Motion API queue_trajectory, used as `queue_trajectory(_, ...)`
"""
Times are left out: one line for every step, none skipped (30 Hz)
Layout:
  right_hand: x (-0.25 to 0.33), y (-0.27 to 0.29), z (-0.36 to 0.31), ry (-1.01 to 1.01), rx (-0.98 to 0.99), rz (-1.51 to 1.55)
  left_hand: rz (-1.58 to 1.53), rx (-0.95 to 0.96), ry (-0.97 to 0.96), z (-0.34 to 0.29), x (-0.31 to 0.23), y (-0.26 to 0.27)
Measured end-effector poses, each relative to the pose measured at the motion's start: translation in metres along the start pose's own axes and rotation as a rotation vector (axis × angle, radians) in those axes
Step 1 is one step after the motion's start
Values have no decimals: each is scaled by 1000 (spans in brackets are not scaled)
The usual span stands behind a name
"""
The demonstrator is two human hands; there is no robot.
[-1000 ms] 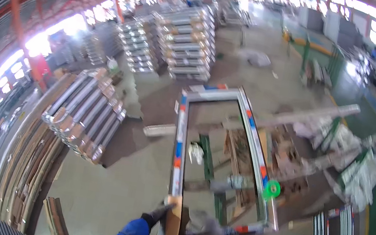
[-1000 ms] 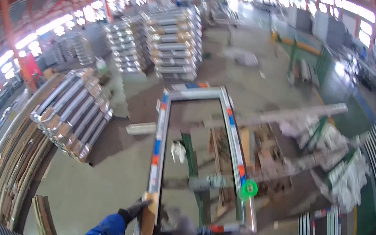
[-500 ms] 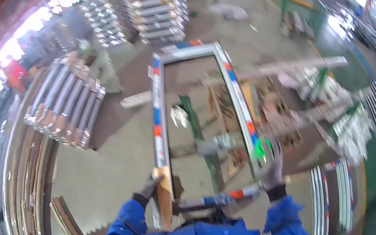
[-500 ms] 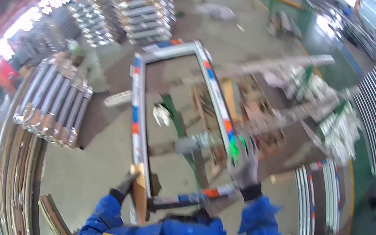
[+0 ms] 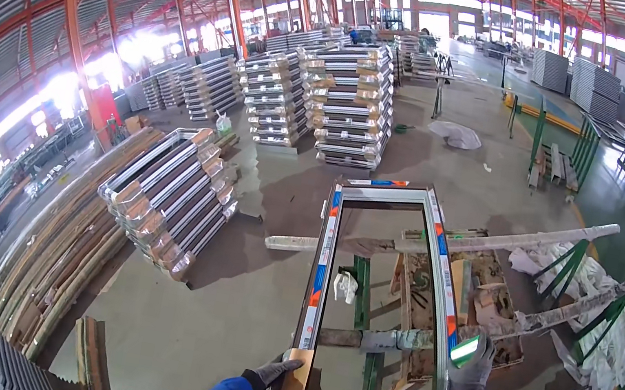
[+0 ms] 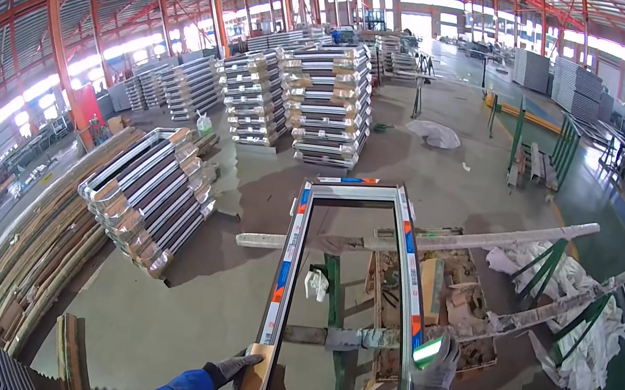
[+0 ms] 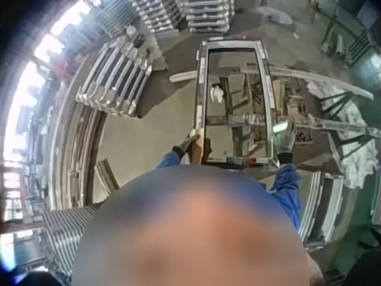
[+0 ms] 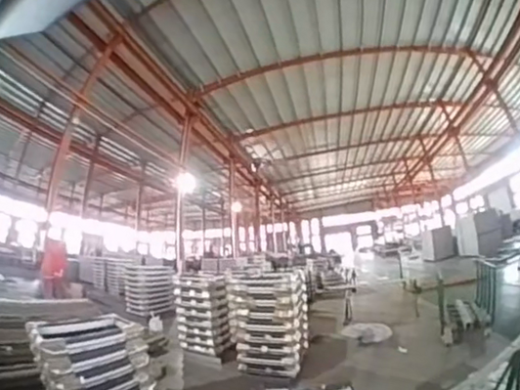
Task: Attaching protective cardboard edges to metal window frames and securing them with tape using a handheld dispenser.
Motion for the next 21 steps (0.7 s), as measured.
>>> queue_trajectory(-4,-1,3,-7,0,10,0,2,-6,2,0,0)
queue_trajectory(-7,0,6,-6,-4,11,1,-5,19,4,1,1)
queue_trajectory(-10,-1,8,-32,25,48,1,-14,44,5,2,2)
queue_trajectory(-13,-3,12,-57,55,87,1,-16,39,6,2,3)
queue_trajectory(-12,-3,16,-54,54,89,8,-10,24,6,3,2)
queue_trajectory(-11,-3,21,-89,23,217,13,-6,8,7,2,3)
queue_trajectory(-9,-6,27,-124,-8,346,11,-12,4,9,0,4)
queue_trajectory(23,18,40,-67,-96,310,4,-23,21,8,0,4)
queue_trajectory(39,26,49,-69,-93,308,-1,-27,42,7,-2,2)
queue_trajectory(50,25,57,-140,18,577,-3,-31,44,4,-5,0)
queue_trajectory(64,21,61,-208,133,846,9,-32,21,0,-9,-3)
queue_trajectory(82,9,60,-376,270,1288,23,-32,0,-3,-12,-6)
queue_trajectory(105,3,63,-424,410,1480,20,-38,-2,-6,-11,-8)
queue_trajectory(106,-41,52,-362,489,1610,32,-59,-20,-8,-12,-9)
queue_trajectory(131,-44,48,-420,609,1684,40,-89,-40,-11,-10,-8)
queue_trajectory(171,-45,43,-492,734,1735,25,-87,-29,-9,-4,-6)
queue_trajectory(198,-51,35,-467,820,1747,49,-115,-55,-9,1,-4)
queue_trajectory(224,-62,26,-440,906,1757,73,-143,-81,-10,5,-2)
queue_trajectory(247,-86,11,-318,917,1721,63,-147,-80,-11,10,-2)
queue_trajectory(270,-105,-4,-199,928,1682,79,-194,-101,-13,15,1)
queue_trajectory(297,-95,-6,-235,1029,1635,92,-240,-123,-13,18,4)
Point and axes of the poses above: each hand's wrist, its own z-axis towards the middle knuckle, its own y-axis out of the back of the hand, x = y × z, the point moved 4 cm from there along z, towards the middle knuckle, and after that the axes turned 7 degrees about -z, right-handed, at the moved point
